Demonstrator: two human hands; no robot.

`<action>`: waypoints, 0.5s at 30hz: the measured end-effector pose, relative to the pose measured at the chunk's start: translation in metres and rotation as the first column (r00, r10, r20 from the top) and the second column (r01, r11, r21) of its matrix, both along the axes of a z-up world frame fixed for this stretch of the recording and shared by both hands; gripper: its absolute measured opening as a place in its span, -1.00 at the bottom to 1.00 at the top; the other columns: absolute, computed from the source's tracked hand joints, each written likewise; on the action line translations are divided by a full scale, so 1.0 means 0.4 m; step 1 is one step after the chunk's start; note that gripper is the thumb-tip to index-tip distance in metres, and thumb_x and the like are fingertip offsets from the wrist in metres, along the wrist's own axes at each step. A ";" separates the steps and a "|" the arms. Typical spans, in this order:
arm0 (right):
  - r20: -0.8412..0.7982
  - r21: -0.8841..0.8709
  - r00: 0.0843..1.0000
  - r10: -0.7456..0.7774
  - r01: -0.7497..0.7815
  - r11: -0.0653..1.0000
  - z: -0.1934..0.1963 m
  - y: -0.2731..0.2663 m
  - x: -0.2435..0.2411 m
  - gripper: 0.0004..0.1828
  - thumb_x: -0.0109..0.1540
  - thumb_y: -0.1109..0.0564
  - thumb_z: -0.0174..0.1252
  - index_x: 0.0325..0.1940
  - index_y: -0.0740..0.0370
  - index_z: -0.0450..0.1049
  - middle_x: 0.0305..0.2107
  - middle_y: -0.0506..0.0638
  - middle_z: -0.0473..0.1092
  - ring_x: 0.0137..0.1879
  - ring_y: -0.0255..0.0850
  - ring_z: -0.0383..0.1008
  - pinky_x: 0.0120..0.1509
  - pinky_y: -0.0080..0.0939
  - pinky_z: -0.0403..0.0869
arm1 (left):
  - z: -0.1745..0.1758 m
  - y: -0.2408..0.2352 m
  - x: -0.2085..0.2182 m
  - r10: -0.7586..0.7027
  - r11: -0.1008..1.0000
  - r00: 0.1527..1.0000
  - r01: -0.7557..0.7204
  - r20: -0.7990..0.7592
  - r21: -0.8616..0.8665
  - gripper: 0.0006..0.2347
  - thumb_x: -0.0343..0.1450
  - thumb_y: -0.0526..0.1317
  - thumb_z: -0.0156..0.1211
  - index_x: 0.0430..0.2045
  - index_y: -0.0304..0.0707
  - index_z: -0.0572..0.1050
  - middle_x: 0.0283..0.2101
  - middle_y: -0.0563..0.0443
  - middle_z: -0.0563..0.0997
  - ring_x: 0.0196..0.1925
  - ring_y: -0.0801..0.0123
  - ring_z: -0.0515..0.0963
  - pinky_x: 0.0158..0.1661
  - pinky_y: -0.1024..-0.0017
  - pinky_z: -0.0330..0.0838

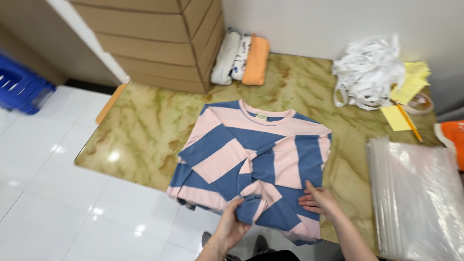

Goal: The person repeatedly takes shirts from a clothing rack, removes them from hangers, and folds them on a marble-patterned table. The folded garments are then stacked neatly against a wall next to a stack of cardboard boxes.

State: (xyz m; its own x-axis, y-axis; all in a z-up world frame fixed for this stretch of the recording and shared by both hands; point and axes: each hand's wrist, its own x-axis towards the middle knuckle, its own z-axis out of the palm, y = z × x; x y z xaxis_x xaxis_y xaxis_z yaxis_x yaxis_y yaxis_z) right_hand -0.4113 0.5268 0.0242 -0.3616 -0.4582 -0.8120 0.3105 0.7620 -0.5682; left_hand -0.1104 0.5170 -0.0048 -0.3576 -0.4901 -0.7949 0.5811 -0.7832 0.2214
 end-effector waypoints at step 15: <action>0.063 -0.156 0.983 -0.173 0.181 0.971 -0.117 -0.012 -0.044 -0.53 0.48 -0.02 0.08 0.12 0.55 0.30 -0.04 0.56 0.45 0.08 0.27 0.54 0.21 0.18 0.54 | -0.155 -0.023 0.517 0.640 0.727 0.734 -0.674 0.228 0.129 -0.82 0.50 -0.10 0.13 -0.08 -0.05 0.40 0.10 0.07 0.67 0.09 0.30 0.65 0.10 0.32 0.55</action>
